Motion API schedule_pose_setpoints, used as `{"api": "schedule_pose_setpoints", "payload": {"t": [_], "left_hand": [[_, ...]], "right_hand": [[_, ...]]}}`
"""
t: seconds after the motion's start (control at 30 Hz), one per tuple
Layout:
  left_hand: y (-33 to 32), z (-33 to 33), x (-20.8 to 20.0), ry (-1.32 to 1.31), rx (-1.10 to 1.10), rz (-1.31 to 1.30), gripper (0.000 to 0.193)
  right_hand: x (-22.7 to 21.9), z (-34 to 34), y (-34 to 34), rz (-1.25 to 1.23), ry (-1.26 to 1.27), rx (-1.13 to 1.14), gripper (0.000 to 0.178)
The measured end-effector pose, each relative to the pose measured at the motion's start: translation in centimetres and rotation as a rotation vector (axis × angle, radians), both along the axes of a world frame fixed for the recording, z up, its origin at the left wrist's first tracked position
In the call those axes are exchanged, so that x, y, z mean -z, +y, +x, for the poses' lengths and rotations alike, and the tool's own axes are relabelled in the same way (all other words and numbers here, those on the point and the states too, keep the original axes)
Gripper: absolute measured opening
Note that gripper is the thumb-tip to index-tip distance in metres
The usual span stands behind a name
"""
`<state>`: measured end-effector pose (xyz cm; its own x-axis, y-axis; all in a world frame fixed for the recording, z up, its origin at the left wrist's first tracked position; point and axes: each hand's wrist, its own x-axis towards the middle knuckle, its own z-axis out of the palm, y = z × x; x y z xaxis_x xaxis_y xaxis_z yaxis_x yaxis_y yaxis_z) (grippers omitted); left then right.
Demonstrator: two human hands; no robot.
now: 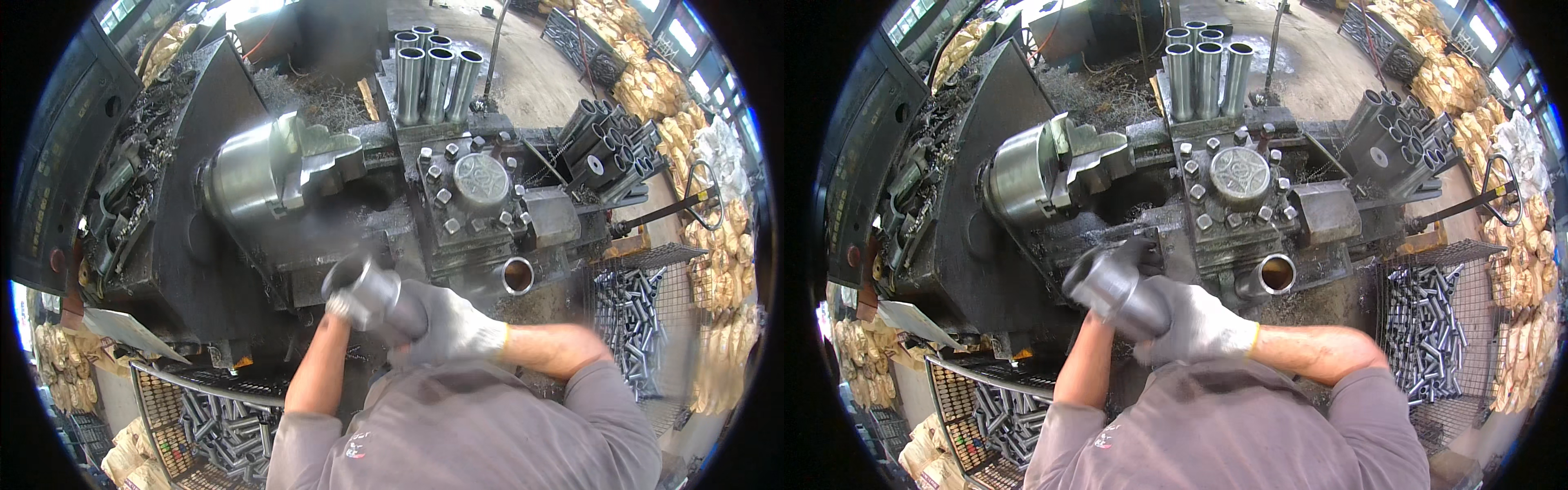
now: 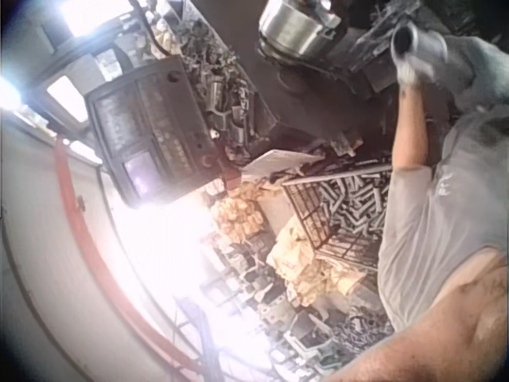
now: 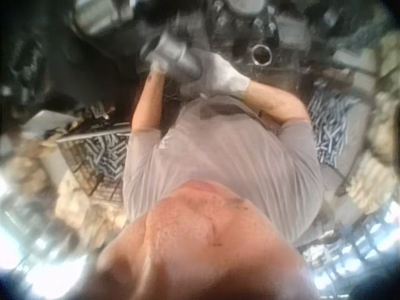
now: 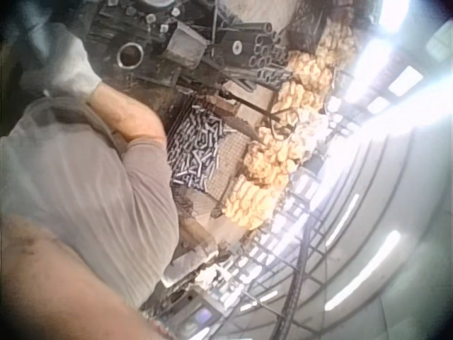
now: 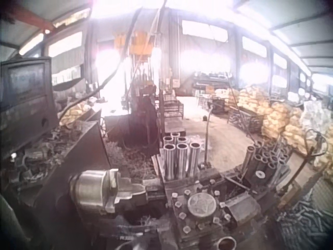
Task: The person repeatedly loads cylindrical metal rods into a lathe chuck, operates the machine, and removes the finished parts. They place the finished parts into a wire basket and continue the cycle with new rods from a nearby stack.
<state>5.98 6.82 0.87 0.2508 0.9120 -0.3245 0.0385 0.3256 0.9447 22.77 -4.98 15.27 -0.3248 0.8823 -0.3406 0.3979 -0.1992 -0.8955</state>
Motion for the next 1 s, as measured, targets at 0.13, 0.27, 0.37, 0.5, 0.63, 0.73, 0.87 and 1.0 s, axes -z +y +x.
{"api": "schedule_pose_setpoints", "payload": {"t": [0.13, 0.27, 0.37, 0.5, 0.63, 0.73, 0.87, 1.0], "left_hand": [[6.9, 0.3, -3.8, 0.353, -0.602, -0.432, 0.031], [1.0, -0.9, -0.1, 0.322, -0.23, 0.53, 0.036], [-4.7, -6.6, 4.8, 0.474, -0.296, 0.339, 0.035], [-14.1, -13.5, 14.6, 0.379, -0.516, -0.078, 0.041], [-21.0, -20.0, 22.6, 0.239, -0.91, -0.072, 0.031], [-20.5, -22.4, 18.2, -0.169, -1.074, -0.128, 0.021], [-15.8, -23.2, 10.1, -0.193, -1.49, -0.008, 0.055], [-15.3, -26.5, 8.1, -0.412, -1.491, -0.134, 0.065]], "right_hand": [[-7.8, 1.9, 6.9, 0.788, -0.203, -0.389, 0.063], [-8.7, 8.6, 18.8, 0.931, -0.914, -0.294, 0.059], [-6.1, 9.1, 25.4, 0.826, -1.272, -0.519, 0.046], [1.5, 10.3, 30.6, 0.507, -0.996, -0.526, 0.05], [4.9, 6.9, 32.4, 0.34, -1.018, -0.599, 0.05], [4.8, 5.8, 31.6, 0.425, -0.947, -0.593, 0.049], [0.5, 6.9, 30.8, 0.301, -0.675, -0.569, 0.05], [2.2, 7.1, 32.5, 0.116, -0.875, -0.734, 0.05]]}}
